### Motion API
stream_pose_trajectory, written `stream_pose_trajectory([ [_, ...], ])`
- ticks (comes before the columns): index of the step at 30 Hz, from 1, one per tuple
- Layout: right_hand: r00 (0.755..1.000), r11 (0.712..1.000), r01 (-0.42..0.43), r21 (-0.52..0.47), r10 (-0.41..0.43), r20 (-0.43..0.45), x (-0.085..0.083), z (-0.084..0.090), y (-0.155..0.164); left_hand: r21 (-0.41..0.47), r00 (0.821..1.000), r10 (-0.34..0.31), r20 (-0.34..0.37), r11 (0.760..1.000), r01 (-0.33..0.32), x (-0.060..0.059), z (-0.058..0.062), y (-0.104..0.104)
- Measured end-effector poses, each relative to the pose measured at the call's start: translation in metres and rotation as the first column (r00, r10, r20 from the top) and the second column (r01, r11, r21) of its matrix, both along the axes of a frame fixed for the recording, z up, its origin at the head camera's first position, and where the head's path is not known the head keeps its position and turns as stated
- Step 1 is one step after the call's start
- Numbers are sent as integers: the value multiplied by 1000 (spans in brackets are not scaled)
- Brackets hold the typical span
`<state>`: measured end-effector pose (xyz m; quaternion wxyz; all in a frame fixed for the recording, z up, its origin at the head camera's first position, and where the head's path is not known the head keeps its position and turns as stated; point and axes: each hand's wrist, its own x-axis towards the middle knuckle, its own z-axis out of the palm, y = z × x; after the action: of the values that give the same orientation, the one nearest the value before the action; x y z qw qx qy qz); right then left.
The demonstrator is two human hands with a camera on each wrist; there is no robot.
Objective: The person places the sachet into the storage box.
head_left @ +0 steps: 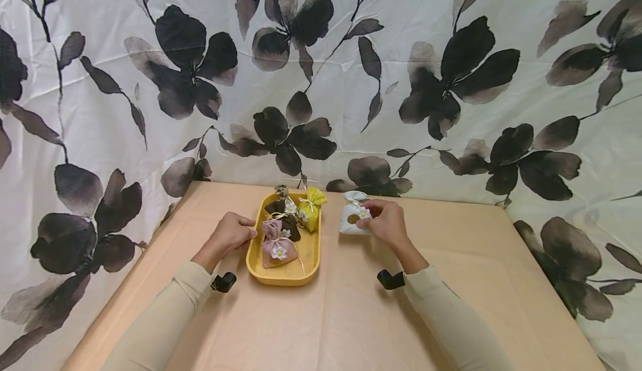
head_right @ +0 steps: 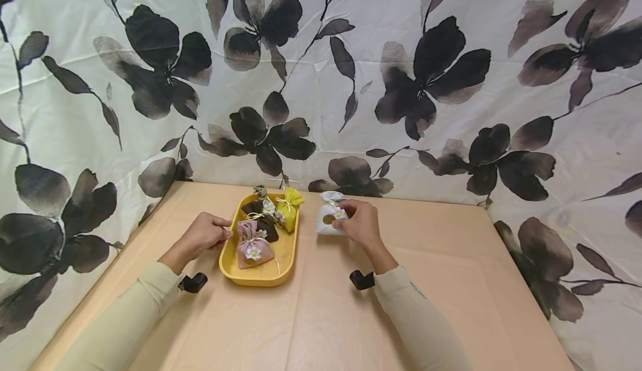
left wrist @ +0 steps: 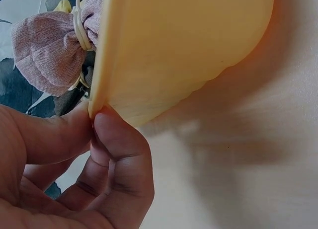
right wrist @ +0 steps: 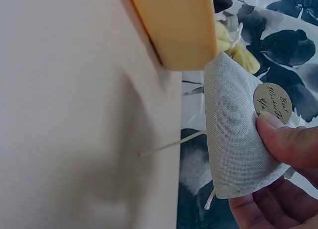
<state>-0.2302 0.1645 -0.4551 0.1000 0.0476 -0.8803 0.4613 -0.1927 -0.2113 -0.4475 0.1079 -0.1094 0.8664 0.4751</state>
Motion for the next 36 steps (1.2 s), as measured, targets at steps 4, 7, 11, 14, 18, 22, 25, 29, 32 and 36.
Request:
stream_pose_trajectory([
  [4,999,1000,-17,-7,17,-30,4,5,-3,15,1000,-5,-5,1000,5,-1,-1,0],
  [7,998,1000,-27,-12,27,-50,7,9,-5,26,1000,-4,-12,1000,4,-1,-2,-1],
  [11,997,998,-45,-32,43,-65,10,14,-9,27,1000,1,-16,1000,0,-2,-3,0],
  [14,995,997,-62,-54,58,-77,13,18,-12,21,1000,2,-16,1000,-1,-2,-2,1],
  [18,992,993,-90,-80,82,-95,17,25,-17,19,1000,4,-16,1000,-4,-3,-2,2],
  [22,988,988,-116,-101,104,-111,21,31,-22,17,1000,4,-21,1000,-4,-3,-2,2],
  [25,985,984,-136,-115,122,-124,25,35,-26,21,1000,12,-17,1000,-11,-3,-1,2],
  [29,980,976,-168,-141,149,-134,31,41,-30,25,1000,12,-12,1000,-12,-4,-2,2],
  [32,976,968,-192,-160,171,-137,35,44,-34,23,1000,10,-13,1000,-10,-4,-2,2],
  [36,971,959,-217,-181,192,-143,39,46,-38,21,1000,11,-13,1000,-11,-4,-2,2],
])
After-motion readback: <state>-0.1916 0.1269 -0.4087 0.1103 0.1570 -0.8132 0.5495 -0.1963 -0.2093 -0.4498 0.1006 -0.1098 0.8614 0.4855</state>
